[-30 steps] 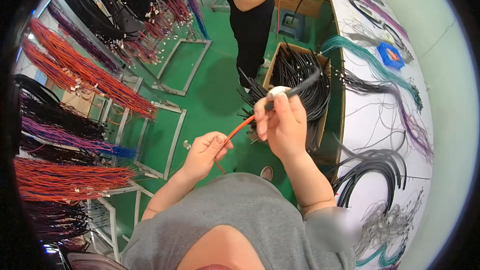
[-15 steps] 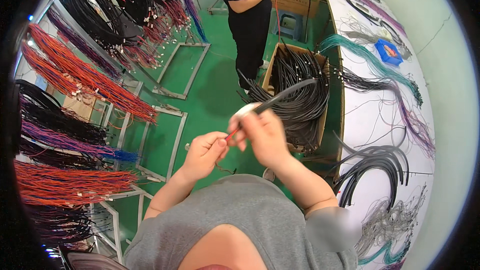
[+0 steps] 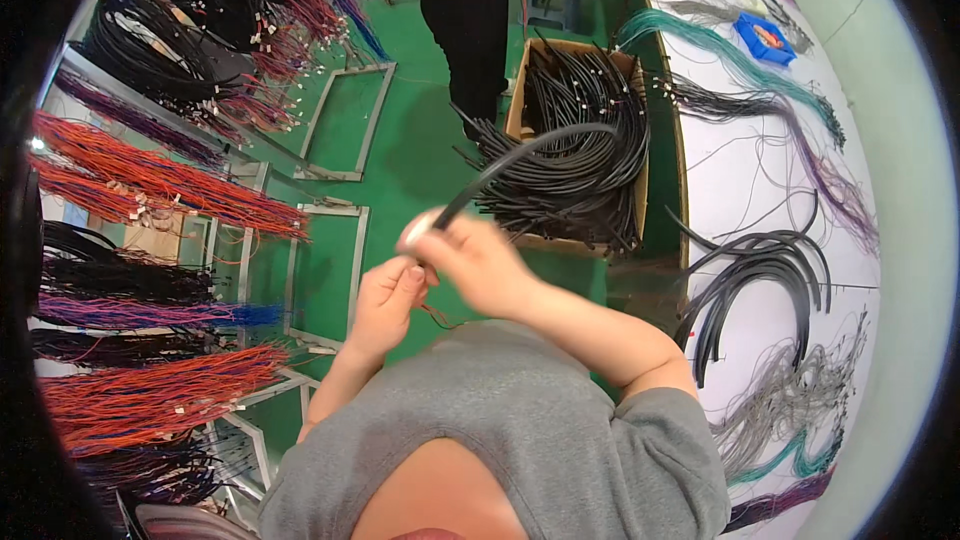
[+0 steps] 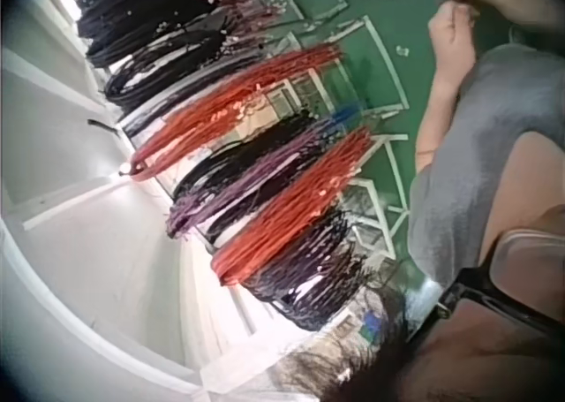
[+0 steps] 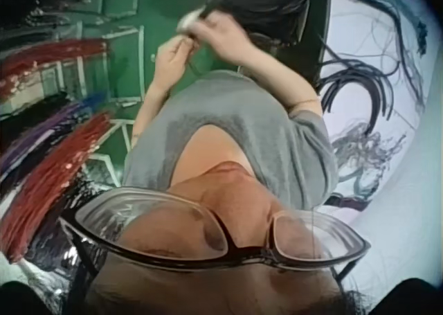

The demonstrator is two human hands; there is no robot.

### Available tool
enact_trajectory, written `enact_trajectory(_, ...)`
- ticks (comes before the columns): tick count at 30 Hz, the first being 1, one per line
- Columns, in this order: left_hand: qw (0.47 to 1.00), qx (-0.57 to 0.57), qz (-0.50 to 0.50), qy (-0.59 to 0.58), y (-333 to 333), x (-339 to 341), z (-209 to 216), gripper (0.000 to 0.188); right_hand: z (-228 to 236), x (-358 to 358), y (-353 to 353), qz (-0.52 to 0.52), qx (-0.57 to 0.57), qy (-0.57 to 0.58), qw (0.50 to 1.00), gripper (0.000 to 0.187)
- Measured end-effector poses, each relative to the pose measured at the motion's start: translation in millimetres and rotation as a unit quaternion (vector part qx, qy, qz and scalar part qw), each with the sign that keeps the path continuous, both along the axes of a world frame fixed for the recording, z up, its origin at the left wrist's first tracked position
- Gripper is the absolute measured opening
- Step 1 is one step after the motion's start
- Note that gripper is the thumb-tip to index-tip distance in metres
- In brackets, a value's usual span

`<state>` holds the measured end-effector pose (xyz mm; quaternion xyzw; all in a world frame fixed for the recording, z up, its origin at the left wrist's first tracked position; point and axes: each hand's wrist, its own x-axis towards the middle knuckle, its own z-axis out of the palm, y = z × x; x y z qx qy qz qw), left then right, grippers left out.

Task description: The person assembles multi-colored electrical wires into black protective sleeves and attaches plastic connectors by hand.

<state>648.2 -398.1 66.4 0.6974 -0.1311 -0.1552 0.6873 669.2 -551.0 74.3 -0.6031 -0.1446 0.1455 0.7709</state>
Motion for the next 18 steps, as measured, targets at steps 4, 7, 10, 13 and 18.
enact_trajectory(4, 0.999, -0.024, 0.026, 0.018, 4, -6, -12, 0.026, 14, 12, -9, -0.091, 0.091, 0.028, 0.991, 0.019)
enact_trajectory(7, 0.997, 0.043, 0.055, 0.016, 11, -10, -20, 0.030, 9, 17, -4, -0.125, 0.054, 0.023, 0.990, 0.019)
enact_trajectory(10, 0.995, 0.038, 0.081, -0.043, 4, 2, -5, 0.033, 2, -1, 19, 0.062, 0.107, 0.139, 0.982, 0.023)
enact_trajectory(13, 0.989, -0.085, 0.118, 0.033, 9, -5, -20, 0.037, -4, 1, 24, 0.097, 0.071, 0.099, 0.988, 0.024)
enact_trajectory(18, 0.971, -0.137, 0.144, 0.130, 59, -10, -23, 0.033, -15, 26, 11, 0.019, 0.291, 0.161, 0.943, 0.029)
